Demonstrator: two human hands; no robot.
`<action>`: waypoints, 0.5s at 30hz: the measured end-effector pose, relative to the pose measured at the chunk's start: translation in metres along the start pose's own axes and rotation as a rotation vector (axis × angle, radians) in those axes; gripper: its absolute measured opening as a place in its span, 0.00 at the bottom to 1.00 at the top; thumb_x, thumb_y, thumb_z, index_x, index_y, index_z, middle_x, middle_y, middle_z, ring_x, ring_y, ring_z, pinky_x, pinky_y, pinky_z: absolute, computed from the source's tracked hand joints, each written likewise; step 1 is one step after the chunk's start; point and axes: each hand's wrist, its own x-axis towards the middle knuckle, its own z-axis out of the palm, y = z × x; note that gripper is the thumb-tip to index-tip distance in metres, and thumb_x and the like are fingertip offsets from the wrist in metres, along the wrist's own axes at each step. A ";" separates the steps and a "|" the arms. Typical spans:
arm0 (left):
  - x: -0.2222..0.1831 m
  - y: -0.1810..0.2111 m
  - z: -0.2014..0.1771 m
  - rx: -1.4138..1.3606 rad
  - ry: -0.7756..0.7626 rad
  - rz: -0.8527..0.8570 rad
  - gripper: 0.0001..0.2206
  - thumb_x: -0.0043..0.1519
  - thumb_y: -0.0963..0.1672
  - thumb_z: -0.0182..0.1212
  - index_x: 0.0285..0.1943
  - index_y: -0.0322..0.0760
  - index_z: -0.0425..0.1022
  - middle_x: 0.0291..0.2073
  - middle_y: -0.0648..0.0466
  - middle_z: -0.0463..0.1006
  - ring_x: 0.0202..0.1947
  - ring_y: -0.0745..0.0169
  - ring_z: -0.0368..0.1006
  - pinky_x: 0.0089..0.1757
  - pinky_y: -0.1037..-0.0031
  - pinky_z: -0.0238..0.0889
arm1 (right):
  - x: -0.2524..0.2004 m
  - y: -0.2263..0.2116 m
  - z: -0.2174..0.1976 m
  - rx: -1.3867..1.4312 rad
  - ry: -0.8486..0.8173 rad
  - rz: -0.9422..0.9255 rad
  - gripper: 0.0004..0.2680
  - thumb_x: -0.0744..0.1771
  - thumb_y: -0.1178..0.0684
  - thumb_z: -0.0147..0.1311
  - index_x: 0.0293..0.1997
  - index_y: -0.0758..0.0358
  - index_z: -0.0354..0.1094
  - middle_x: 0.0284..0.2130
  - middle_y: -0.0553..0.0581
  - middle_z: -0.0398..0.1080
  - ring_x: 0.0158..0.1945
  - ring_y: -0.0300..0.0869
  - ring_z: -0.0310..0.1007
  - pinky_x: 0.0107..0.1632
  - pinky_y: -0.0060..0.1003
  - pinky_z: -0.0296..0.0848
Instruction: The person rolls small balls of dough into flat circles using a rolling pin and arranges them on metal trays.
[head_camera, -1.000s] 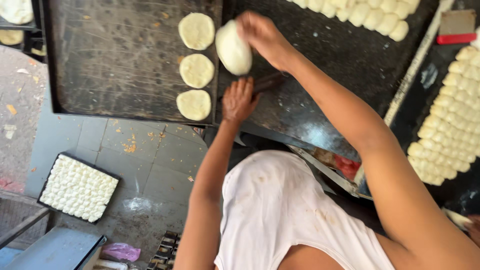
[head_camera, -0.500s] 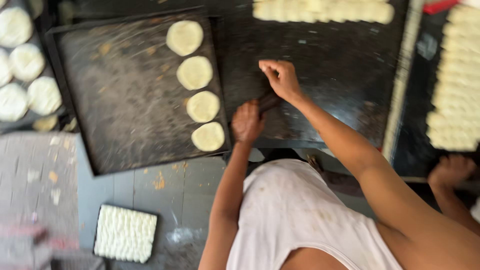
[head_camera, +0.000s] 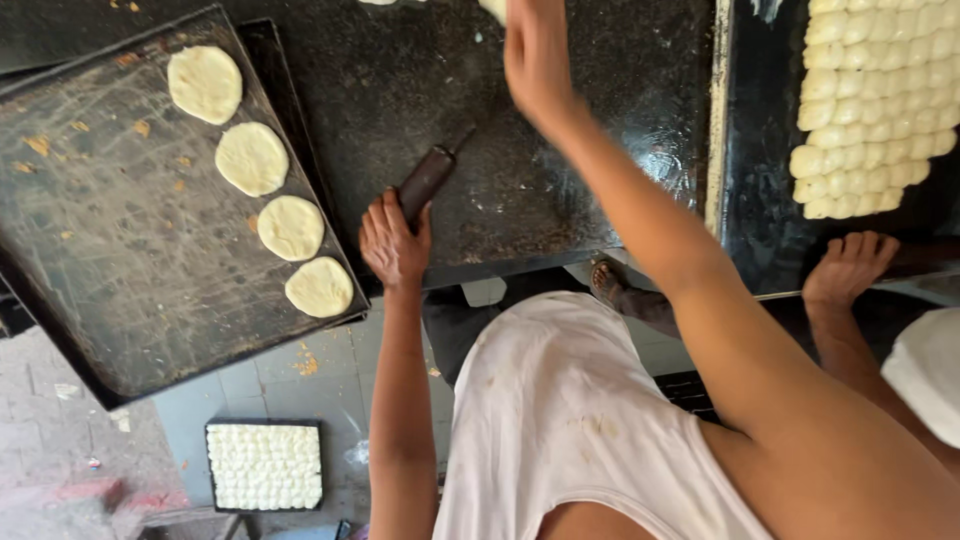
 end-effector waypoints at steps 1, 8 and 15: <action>0.000 0.001 0.000 0.013 0.005 -0.011 0.25 0.64 0.52 0.69 0.60 0.29 0.71 0.45 0.44 0.76 0.41 0.46 0.74 0.41 0.60 0.70 | -0.039 -0.040 -0.036 0.100 -0.096 -0.030 0.14 0.71 0.66 0.46 0.66 0.65 0.63 0.63 0.66 0.65 0.68 0.58 0.62 0.69 0.55 0.58; 0.000 0.005 0.002 0.088 -0.034 -0.104 0.26 0.64 0.53 0.66 0.60 0.29 0.70 0.43 0.44 0.74 0.42 0.46 0.74 0.41 0.58 0.71 | -0.091 -0.119 -0.078 -0.061 -0.366 0.091 0.22 0.69 0.56 0.58 0.71 0.74 0.58 0.72 0.75 0.49 0.76 0.64 0.44 0.74 0.62 0.43; 0.003 0.002 0.001 0.033 -0.117 -0.160 0.26 0.65 0.54 0.65 0.59 0.28 0.69 0.43 0.43 0.72 0.41 0.44 0.74 0.39 0.58 0.70 | -0.044 -0.120 -0.049 0.044 -0.573 -0.223 0.11 0.72 0.61 0.51 0.63 0.61 0.69 0.72 0.60 0.59 0.76 0.53 0.59 0.77 0.47 0.56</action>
